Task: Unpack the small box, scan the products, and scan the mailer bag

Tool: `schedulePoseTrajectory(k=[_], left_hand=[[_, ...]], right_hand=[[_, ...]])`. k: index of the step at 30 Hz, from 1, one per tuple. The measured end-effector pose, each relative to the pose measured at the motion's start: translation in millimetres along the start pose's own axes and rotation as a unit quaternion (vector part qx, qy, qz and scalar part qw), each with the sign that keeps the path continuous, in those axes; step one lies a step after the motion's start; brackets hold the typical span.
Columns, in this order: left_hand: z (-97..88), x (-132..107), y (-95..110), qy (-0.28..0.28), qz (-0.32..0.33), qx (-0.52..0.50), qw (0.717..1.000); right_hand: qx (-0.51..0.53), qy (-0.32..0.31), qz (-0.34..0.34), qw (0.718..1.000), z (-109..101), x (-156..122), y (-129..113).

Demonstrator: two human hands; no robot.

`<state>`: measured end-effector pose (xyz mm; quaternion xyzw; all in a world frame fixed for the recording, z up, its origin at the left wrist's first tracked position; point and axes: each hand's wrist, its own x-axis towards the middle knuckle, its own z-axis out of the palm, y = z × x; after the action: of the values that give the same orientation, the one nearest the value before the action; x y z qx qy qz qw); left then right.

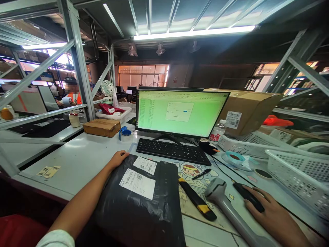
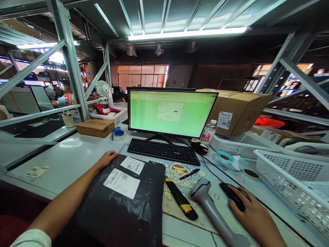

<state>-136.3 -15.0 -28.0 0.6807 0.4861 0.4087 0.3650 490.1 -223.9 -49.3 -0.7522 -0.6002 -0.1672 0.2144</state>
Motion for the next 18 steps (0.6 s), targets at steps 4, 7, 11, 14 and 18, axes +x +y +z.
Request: schedulePoseTrajectory(k=[4,7,11,14,18], left_hand=[[0.5,0,-1,0.001,-0.002,-0.003,1.0],[0.5,0,0,-0.001,-0.002,-0.005,1.0],[0.6,1,-1,-0.003,0.002,-0.004,1.0],[0.7,1,-2,-0.007,0.0,-0.006,1.0],[0.2,2,-4,-0.015,-0.002,-0.004,1.0]], right_hand=[[0.053,-0.062,0.037,0.996,-7,10,-2],[0.043,-0.079,0.06,0.994,-9,17,-7],[0.027,-0.067,0.061,0.996,-7,17,-15],[0.022,-0.051,0.058,0.997,-8,13,-20],[0.035,-0.028,0.057,0.997,-8,9,-22]])
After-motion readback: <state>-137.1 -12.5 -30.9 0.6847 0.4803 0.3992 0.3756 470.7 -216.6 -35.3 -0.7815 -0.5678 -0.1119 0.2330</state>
